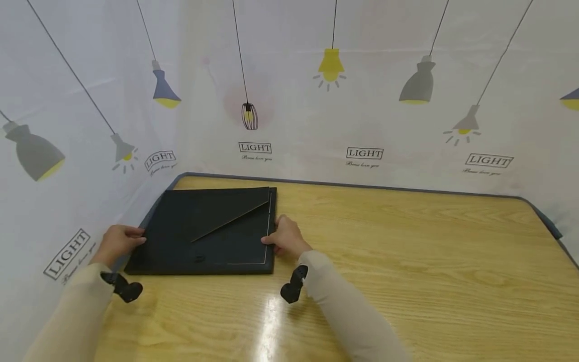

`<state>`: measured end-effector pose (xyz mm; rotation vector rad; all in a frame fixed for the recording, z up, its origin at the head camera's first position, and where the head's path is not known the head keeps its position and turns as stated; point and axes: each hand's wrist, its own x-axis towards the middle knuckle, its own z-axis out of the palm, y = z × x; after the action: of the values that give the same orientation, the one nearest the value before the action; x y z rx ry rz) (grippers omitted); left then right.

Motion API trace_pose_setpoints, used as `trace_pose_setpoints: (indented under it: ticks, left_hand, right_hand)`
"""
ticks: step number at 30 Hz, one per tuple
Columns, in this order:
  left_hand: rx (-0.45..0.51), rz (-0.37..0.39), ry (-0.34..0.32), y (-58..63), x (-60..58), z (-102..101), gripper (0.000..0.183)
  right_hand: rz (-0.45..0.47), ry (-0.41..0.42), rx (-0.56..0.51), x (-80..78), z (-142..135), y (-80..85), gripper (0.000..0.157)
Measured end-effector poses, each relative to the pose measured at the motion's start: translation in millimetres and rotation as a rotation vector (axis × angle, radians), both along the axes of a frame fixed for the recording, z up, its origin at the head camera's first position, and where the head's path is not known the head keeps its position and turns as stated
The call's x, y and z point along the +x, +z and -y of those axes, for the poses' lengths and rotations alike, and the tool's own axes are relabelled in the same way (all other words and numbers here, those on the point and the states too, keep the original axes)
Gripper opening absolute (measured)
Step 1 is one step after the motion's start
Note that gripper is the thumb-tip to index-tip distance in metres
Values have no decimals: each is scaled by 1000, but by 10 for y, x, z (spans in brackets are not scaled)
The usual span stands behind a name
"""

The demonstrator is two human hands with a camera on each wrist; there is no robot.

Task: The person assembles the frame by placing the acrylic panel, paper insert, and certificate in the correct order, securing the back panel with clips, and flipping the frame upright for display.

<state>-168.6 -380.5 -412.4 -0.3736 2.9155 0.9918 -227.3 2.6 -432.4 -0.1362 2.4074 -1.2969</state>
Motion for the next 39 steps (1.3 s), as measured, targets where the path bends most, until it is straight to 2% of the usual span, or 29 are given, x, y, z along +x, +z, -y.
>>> trace_pose_setpoints:
  ticks: [5, 7, 15, 22, 27, 33, 39]
  left_hand:
    - [158, 108, -35, 6, 15, -116, 37]
    - [188, 129, -52, 3, 24, -180, 39]
    - [213, 193, -155, -35, 29, -603, 38]
    - [251, 265, -222, -78, 11, -1097, 32]
    - [269, 285, -273, -108, -7, -1459, 28]
    - [287, 284, -371, -144, -42, -1876, 29]
    - [267, 252, -452, -151, -21, -2189, 29]
  right_hand:
    - [7, 12, 56, 9, -217, 2, 53]
    - [12, 15, 80, 22, -326, -2, 53]
    - [21, 23, 145, 107, -909, -21, 54]
    - [16, 31, 130, 310, -1514, -27, 58]
    - [13, 20, 104, 484, -1947, -39, 62]
    - [34, -1, 109, 709, -2425, -9, 66]
    - [72, -42, 145, 888, -2735, 4, 68]
